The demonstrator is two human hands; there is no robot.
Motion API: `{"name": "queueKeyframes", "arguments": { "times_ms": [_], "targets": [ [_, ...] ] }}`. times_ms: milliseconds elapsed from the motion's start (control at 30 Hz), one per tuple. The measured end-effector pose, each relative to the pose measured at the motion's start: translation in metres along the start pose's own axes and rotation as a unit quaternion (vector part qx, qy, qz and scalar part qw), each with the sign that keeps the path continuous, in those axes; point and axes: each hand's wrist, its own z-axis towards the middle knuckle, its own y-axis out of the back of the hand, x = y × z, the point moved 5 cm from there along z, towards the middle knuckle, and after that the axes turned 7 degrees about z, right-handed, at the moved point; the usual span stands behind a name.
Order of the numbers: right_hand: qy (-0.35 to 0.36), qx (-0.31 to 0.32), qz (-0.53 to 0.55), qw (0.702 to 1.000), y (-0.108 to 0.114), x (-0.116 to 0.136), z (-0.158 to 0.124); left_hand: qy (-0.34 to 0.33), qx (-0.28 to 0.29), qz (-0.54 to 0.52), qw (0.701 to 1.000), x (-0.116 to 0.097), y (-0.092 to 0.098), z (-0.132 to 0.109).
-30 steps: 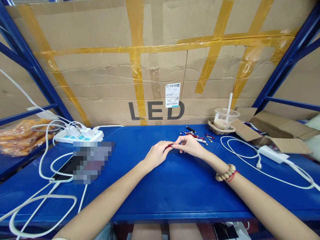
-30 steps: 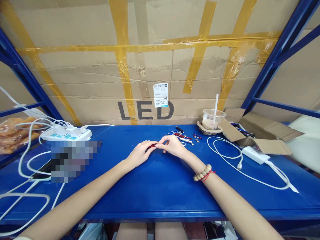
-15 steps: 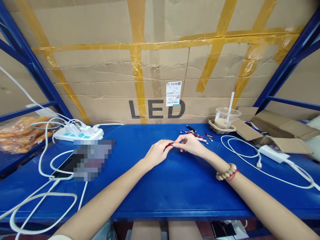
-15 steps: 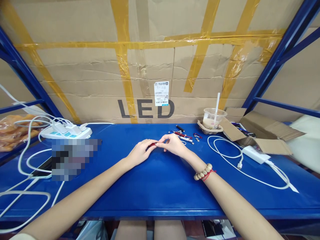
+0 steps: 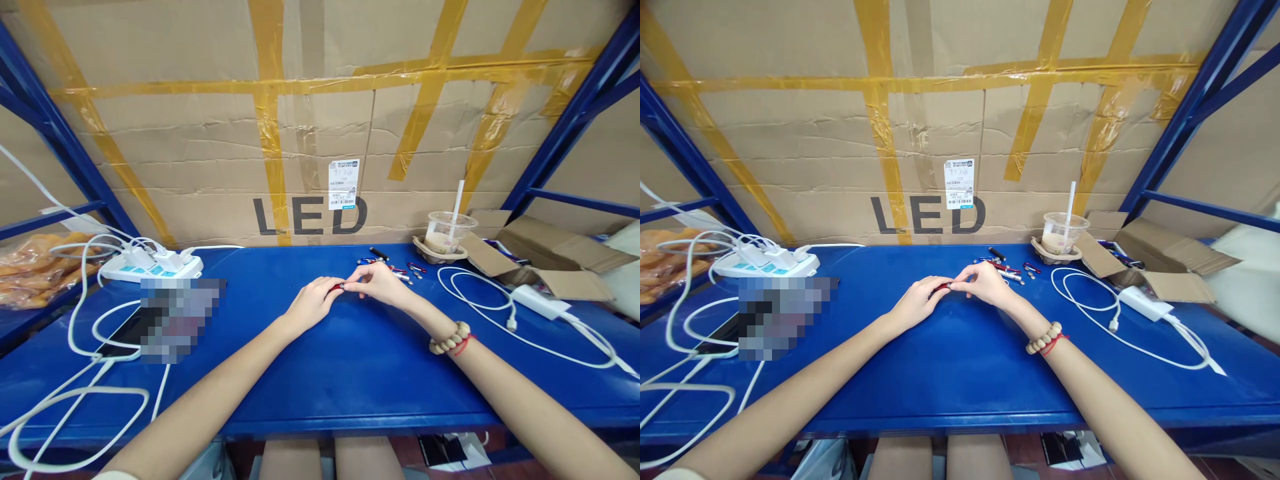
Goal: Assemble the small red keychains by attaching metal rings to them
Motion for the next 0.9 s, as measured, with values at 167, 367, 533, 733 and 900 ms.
{"name": "queueKeyframes", "arguments": {
  "times_ms": [167, 367, 533, 733, 900],
  "targets": [
    [-0.026, 0.017, 0.05, 0.998, -0.003, -0.003, -0.001, -0.008, 0.003, -0.022, 1.0, 0.001, 0.0, -0.001],
    [-0.039, -0.007, 0.049, 0.998, -0.004, -0.005, -0.003, -0.017, -0.006, -0.037, 0.999, 0.001, 0.002, -0.002],
    [-0.03, -0.062, 0.054, 0.996, -0.005, -0.003, -0.003, 0.018, -0.021, -0.037, 0.999, 0.002, 0.003, 0.0],
    [0.118, -0.079, 0.086, 0.986, -0.003, 0.012, -0.003, 0.028, -0.009, -0.038, 0.999, 0.0, 0.003, 0.003],
    [0.159, -0.013, 0.059, 0.985, 0.002, 0.019, -0.003, 0.023, 0.016, -0.044, 0.999, 0.0, 0.003, 0.002]
  ]
}}
